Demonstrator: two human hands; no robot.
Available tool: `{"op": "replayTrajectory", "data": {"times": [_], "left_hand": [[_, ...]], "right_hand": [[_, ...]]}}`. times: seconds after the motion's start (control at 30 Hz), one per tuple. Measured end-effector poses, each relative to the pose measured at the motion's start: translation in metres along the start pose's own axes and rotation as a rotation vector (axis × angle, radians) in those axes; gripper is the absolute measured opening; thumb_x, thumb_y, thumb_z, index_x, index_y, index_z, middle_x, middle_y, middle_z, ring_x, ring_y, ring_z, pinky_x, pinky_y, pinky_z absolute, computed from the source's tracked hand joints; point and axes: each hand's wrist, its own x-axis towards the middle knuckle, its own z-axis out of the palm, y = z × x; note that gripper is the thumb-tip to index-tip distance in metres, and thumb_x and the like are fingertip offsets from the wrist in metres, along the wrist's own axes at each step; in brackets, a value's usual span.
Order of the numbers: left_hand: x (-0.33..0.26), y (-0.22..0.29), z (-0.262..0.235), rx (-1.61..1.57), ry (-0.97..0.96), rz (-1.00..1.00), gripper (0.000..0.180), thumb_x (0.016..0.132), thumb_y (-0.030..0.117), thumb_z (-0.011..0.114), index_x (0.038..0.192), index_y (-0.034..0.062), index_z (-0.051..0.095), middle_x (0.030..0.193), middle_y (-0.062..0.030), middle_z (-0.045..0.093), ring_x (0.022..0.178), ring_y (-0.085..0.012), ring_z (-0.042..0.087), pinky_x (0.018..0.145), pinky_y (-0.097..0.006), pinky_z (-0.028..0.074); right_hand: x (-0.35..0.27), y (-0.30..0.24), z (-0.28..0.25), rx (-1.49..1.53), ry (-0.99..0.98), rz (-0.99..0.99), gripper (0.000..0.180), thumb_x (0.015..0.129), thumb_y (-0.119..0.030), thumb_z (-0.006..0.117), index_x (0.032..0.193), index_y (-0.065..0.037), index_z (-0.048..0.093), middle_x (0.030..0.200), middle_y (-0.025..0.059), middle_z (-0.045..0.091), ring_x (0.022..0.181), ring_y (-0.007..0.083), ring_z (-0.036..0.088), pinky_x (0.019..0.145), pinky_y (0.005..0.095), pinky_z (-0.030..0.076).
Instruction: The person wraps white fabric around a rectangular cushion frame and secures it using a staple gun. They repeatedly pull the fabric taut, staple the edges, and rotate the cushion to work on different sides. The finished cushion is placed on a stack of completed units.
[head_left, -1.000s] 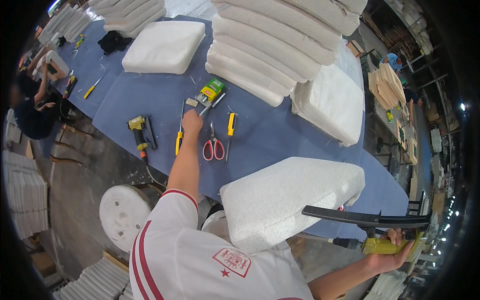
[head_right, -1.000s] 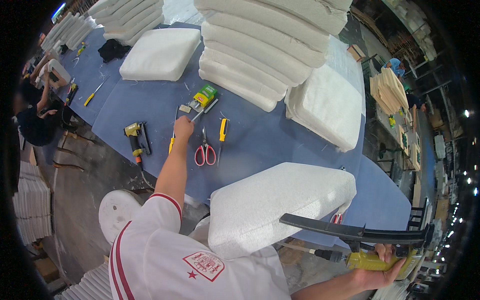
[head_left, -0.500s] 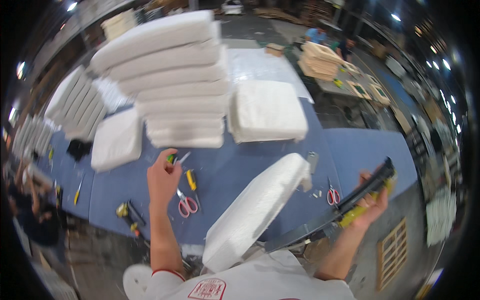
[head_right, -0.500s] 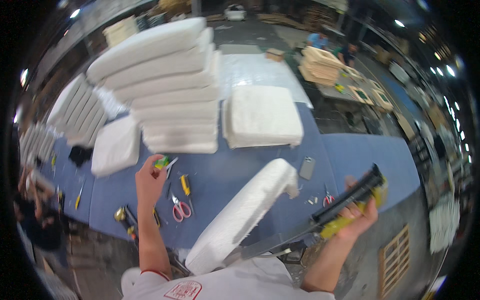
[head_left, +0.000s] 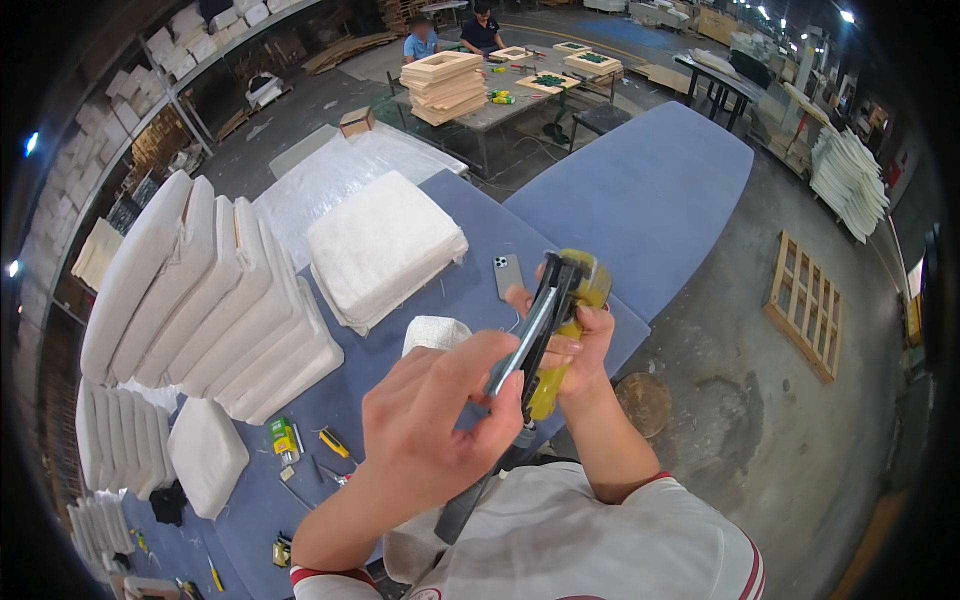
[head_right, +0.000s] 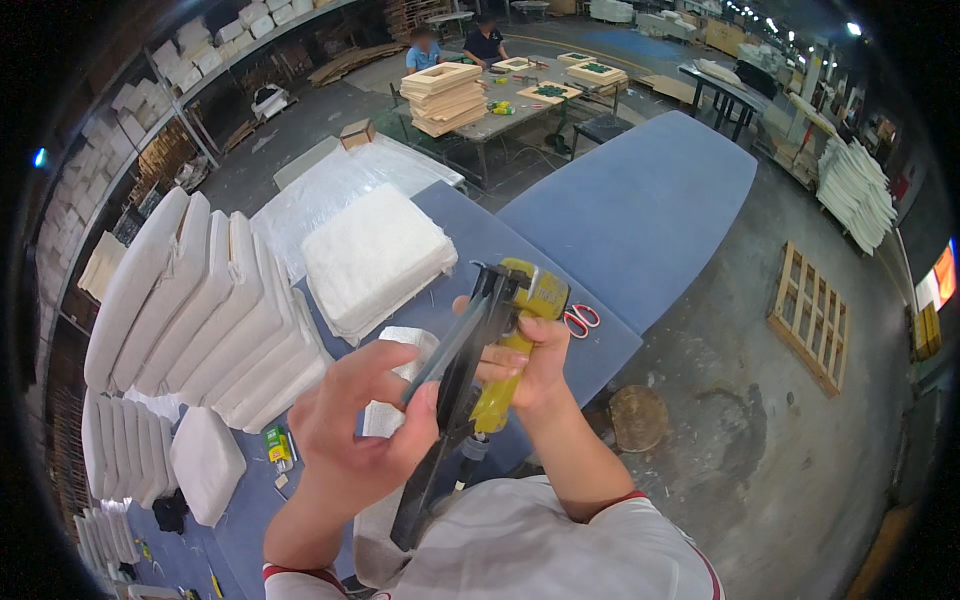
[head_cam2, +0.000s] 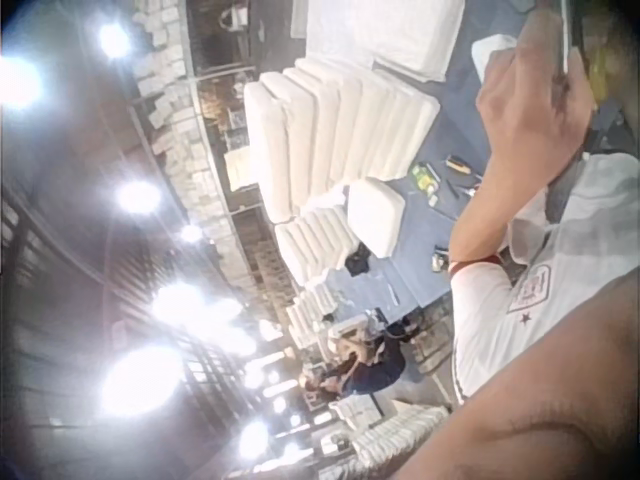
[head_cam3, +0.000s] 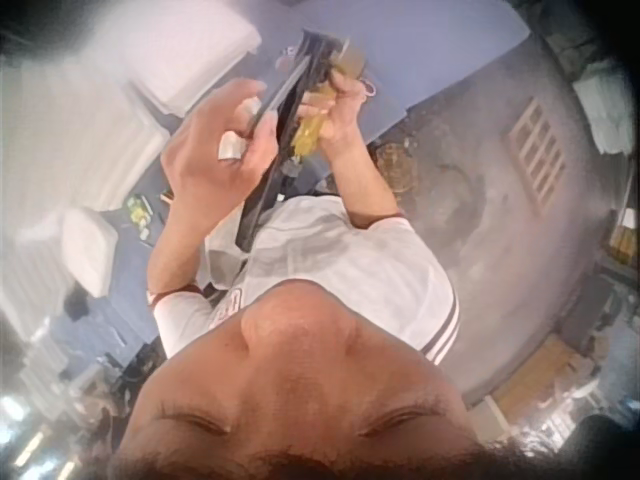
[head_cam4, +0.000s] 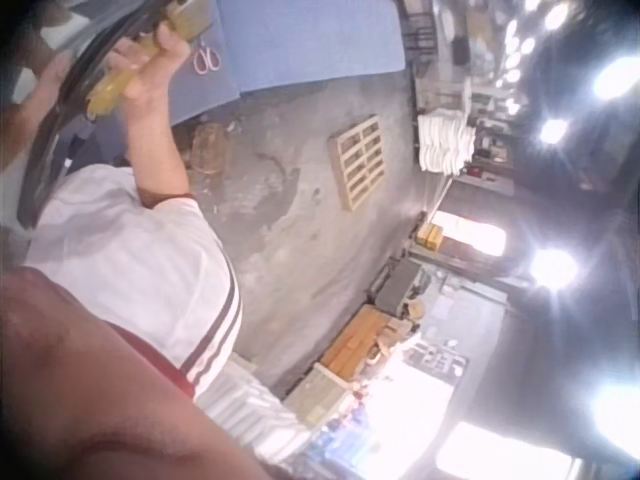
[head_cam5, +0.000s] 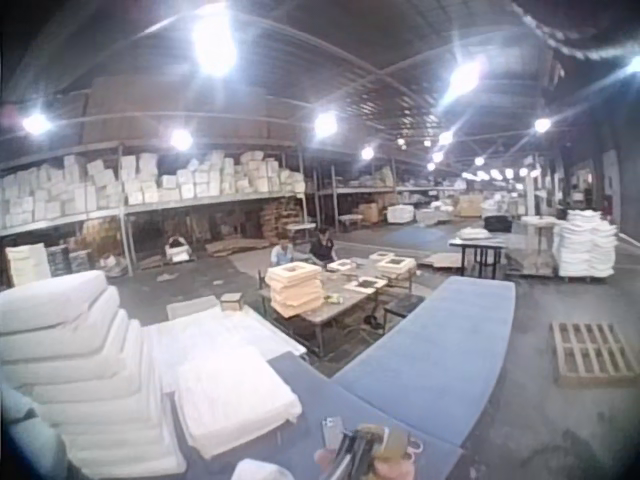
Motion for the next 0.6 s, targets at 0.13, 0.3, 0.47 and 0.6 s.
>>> {"op": "replayTrajectory", "data": {"times": [0.13, 0.3, 0.47, 0.6], "left_hand": [[0.005, 0.004, 0.012, -0.094, -0.048, -0.109, 0.045, 0.088, 0.002, 0.089, 0.131, 0.0075, 0.077, 0.081, -0.0016, 0.073, 0.067, -0.0178, 0.074, 0.062, -0.031, 0.057], [0.002, -0.001, 0.025, -0.147, -0.13, -0.235, 0.05, 0.093, 0.01, 0.091, 0.139, 0.0075, 0.072, 0.081, -0.0046, 0.074, 0.069, -0.0221, 0.075, 0.064, -0.035, 0.059], [-0.013, 0.003, 0.015, 0.046, -0.618, -0.368, 0.027, 0.105, 0.022, 0.08, 0.124, 0.0022, 0.078, 0.085, -0.0064, 0.077, 0.077, -0.0209, 0.076, 0.075, -0.035, 0.059], [-0.044, 0.003, 0.022, -0.203, -0.453, -0.559, 0.038, 0.109, 0.022, 0.078, 0.135, -0.0051, 0.076, 0.087, -0.0159, 0.08, 0.073, -0.0306, 0.079, 0.07, -0.039, 0.059]], "right_hand": [[-0.005, -0.01, -0.007, -0.007, -0.027, -0.004, 0.071, 0.097, -0.013, 0.073, 0.166, -0.008, 0.054, 0.134, 0.0145, 0.053, 0.062, 0.0052, 0.06, 0.058, 0.0225, 0.051], [-0.011, -0.027, -0.006, -0.016, 0.003, 0.028, 0.072, 0.097, -0.016, 0.074, 0.166, -0.008, 0.054, 0.138, 0.0164, 0.051, 0.061, 0.0054, 0.059, 0.058, 0.0214, 0.05], [-0.025, -0.058, 0.015, -0.09, 0.206, -0.212, 0.069, 0.096, -0.023, 0.079, 0.156, 0.002, 0.058, 0.109, 0.0119, 0.064, 0.059, 0.0061, 0.057, 0.057, 0.022, 0.048], [-0.028, -0.073, 0.036, -0.05, 0.278, -0.352, 0.041, 0.101, -0.017, 0.073, 0.139, -0.002, 0.065, 0.114, 0.0151, 0.071, 0.065, 0.0095, 0.055, 0.055, 0.0277, 0.047]]}}
